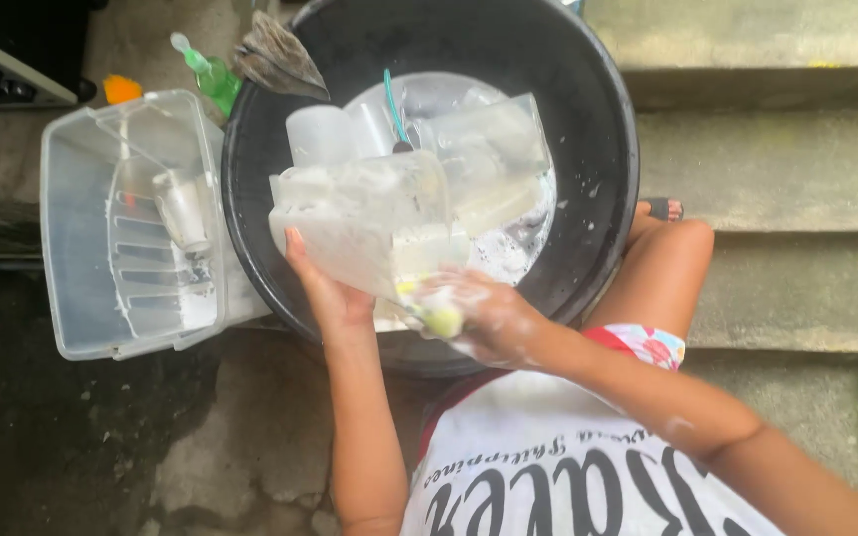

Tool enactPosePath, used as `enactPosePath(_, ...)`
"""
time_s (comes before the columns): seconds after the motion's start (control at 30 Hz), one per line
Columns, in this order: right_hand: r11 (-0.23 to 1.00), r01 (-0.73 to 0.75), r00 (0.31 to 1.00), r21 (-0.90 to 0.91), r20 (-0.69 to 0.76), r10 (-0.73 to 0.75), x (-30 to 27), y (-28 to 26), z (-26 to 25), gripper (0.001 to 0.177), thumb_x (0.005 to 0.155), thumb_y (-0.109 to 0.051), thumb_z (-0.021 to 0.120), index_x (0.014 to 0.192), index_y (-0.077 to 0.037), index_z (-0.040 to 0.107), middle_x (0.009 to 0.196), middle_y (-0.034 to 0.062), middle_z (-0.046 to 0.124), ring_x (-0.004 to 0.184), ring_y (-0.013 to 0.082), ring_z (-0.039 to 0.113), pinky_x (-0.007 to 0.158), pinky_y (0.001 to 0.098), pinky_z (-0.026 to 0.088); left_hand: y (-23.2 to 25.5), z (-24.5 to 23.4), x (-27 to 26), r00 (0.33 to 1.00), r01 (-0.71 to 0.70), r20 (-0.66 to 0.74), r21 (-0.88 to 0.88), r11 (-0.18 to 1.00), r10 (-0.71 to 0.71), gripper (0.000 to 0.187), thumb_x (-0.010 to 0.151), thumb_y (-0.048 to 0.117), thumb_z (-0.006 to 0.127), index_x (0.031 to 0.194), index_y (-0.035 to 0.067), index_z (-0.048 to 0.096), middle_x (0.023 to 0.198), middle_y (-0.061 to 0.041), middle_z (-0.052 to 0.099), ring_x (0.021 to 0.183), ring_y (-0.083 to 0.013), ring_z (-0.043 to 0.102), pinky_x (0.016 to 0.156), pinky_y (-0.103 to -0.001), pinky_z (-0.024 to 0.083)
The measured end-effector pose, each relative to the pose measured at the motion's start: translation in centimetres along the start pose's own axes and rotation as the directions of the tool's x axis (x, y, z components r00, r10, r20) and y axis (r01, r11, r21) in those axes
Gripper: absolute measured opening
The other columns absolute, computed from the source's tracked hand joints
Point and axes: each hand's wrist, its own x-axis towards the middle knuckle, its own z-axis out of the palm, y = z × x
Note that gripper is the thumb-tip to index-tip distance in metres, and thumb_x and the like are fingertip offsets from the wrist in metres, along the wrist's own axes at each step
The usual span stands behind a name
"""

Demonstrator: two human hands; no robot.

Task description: Washing various plastic containers, bottles, and a spoon in a large black basin with soapy water and a sponge.

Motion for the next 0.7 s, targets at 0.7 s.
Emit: enactPosePath(0.7,0.565,0.675,0.738,-0.475,0.46,-0.494,3.2,2.2,-3.2,0.041,0.081,-0.019,0.077,0.116,-0.002,0.065,0.133,0.0194,0.057,0.135,0.0359,0.055,0.121,0.0533,0.04,0.3,0.1,1.1,0.892,0.449,0.046,0.03,0.893,-0.45,0.087,0.082,0.071,0.061,0.15,0.018,0.045,0.135,-0.017,0.054,0.117,-0.0358,0.058,0.09,-0.053,0.054)
